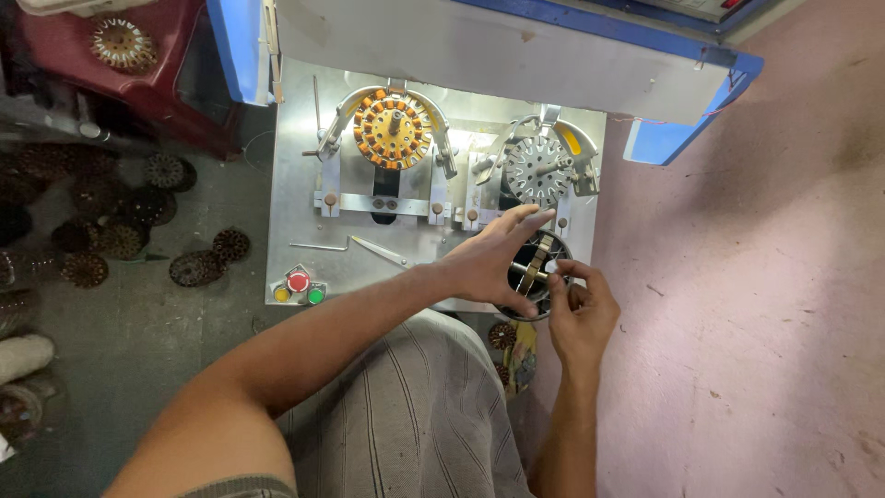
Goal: The person winds copper wire onto motor stators using a winding machine, and places insulation into the slots by hand.
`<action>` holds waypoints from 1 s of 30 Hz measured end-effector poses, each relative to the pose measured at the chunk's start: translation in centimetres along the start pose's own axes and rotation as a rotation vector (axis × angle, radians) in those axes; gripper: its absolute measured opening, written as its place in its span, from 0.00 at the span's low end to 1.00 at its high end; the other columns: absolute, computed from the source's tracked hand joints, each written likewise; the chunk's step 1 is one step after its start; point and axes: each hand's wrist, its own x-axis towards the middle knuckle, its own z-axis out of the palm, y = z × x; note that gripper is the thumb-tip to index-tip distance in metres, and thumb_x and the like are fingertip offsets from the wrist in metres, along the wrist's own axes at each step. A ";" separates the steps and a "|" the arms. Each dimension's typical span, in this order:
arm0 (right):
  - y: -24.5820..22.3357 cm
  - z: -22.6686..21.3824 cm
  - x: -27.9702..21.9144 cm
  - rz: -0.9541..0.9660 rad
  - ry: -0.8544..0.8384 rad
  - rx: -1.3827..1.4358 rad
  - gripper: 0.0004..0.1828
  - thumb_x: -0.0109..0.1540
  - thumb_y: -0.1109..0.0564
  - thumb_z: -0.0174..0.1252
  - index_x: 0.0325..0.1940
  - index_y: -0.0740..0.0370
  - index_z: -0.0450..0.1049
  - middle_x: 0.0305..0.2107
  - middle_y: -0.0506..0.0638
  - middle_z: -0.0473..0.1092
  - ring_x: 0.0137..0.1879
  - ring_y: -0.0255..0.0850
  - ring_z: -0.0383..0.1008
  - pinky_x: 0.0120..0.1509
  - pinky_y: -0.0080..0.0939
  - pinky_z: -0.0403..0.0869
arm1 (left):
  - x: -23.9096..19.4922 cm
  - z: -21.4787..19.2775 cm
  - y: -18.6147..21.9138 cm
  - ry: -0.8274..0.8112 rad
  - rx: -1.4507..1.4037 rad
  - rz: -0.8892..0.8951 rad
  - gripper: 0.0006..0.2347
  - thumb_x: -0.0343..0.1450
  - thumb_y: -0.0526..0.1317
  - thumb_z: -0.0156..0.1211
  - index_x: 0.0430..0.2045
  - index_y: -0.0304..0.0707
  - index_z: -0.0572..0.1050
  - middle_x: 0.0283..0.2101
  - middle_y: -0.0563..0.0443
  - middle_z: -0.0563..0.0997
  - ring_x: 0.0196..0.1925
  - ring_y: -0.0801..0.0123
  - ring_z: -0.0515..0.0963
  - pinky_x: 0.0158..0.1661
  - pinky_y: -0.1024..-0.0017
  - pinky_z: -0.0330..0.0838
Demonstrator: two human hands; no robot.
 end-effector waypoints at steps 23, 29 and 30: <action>1.3 -0.2 0.3 0.153 -0.022 0.274 0.15 0.57 0.69 0.65 0.48 0.67 0.78 0.34 0.47 0.78 0.33 0.27 0.75 0.35 0.24 0.71 | -2.1 2.5 -1.7 0.185 -0.203 0.068 0.34 0.58 0.41 0.77 0.60 0.36 0.67 0.59 0.37 0.71 0.61 0.49 0.73 0.60 0.58 0.69; 3.4 1.0 0.5 0.103 0.006 0.269 0.09 0.60 0.70 0.65 0.46 0.71 0.80 0.34 0.53 0.79 0.38 0.31 0.78 0.43 0.27 0.75 | -2.7 3.8 -2.4 0.298 -0.415 -0.210 0.09 0.71 0.34 0.63 0.43 0.33 0.79 0.38 0.46 0.84 0.38 0.71 0.84 0.40 0.73 0.79; 3.6 1.1 0.4 0.099 0.010 0.232 0.09 0.61 0.71 0.66 0.46 0.71 0.80 0.34 0.53 0.79 0.38 0.31 0.77 0.42 0.27 0.74 | -2.8 4.0 -2.5 0.282 -0.447 -0.241 0.09 0.70 0.34 0.64 0.42 0.33 0.80 0.35 0.47 0.84 0.33 0.73 0.83 0.36 0.73 0.77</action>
